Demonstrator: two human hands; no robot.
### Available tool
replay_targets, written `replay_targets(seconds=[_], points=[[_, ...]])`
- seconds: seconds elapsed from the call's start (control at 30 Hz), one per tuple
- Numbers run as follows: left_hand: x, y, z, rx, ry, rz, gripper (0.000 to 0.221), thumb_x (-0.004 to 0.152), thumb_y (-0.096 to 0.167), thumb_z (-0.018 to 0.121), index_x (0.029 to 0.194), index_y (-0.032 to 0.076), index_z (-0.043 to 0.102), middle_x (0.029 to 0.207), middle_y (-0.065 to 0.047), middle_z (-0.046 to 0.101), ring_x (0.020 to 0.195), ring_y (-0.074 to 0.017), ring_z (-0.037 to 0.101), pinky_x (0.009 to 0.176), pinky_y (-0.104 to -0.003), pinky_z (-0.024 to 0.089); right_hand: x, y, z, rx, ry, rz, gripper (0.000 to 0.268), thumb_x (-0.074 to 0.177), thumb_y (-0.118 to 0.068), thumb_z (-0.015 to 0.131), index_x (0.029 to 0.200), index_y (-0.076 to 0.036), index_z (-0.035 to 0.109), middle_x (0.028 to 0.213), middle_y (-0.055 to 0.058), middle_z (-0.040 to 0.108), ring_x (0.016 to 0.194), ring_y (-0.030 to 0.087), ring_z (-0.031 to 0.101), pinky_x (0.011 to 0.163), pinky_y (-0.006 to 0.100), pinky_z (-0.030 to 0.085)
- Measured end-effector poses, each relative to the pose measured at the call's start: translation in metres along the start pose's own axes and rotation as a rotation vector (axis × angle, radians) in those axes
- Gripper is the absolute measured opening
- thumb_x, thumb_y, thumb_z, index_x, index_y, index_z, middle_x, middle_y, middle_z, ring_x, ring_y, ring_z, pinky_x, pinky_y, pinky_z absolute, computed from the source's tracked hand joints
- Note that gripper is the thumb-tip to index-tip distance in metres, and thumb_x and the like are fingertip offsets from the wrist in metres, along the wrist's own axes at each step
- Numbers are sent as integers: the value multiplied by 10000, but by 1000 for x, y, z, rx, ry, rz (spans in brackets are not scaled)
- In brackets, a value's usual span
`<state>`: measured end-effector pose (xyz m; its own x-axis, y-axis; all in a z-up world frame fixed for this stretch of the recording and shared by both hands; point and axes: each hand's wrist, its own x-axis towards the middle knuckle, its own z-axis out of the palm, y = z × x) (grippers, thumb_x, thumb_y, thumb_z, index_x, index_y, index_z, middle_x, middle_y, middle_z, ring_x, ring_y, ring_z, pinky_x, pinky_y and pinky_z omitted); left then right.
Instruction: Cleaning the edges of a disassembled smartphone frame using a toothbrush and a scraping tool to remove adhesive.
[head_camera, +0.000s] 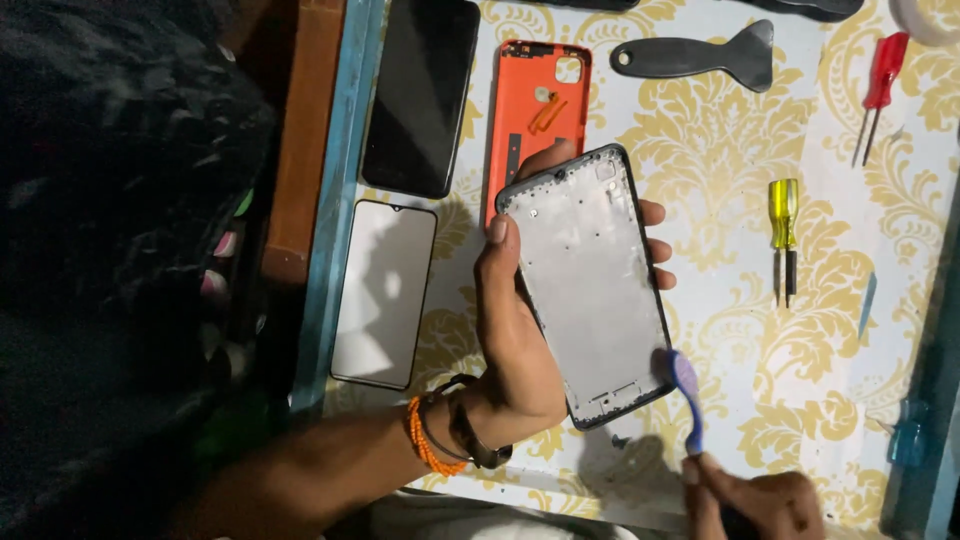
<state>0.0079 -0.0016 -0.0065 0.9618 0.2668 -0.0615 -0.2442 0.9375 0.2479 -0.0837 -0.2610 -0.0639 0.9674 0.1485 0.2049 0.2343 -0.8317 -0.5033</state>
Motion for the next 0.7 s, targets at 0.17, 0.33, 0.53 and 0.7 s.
replay_targets(seconds=[0.17,0.33,0.53,0.7], points=[[-2,1,1,45,53,6,586,1084,411,383,1563,75,414,1195,-243,653,924,-289,677,823,-416,564,-26,31,16,301,-175,132,193,746,-106,762,723,-104,571,464,18,667,318,53,612,339,169,504],[1,-1,-2,-13,21,-6,629,1079,432,390,1596,75,368,1231,-259,620,971,-289,667,855,-422,560,-25,59,14,174,-627,763,213,761,-31,850,608,112,890,505,283,884,252,266,711,274,308,548],[-1,0,-2,-21,23,-22,621,1104,431,365,1602,59,380,1237,-232,631,1014,-272,656,896,-408,555,-35,23,11,5,-58,60,245,746,-61,871,929,-58,708,758,37,657,580,78,448,594,197,407],[0,-1,-2,-13,36,-15,632,1079,453,381,1601,97,359,1250,-266,604,986,-297,655,858,-433,562,-50,14,21,246,-179,341,253,692,-141,849,665,-44,617,563,57,699,418,100,656,468,198,559]])
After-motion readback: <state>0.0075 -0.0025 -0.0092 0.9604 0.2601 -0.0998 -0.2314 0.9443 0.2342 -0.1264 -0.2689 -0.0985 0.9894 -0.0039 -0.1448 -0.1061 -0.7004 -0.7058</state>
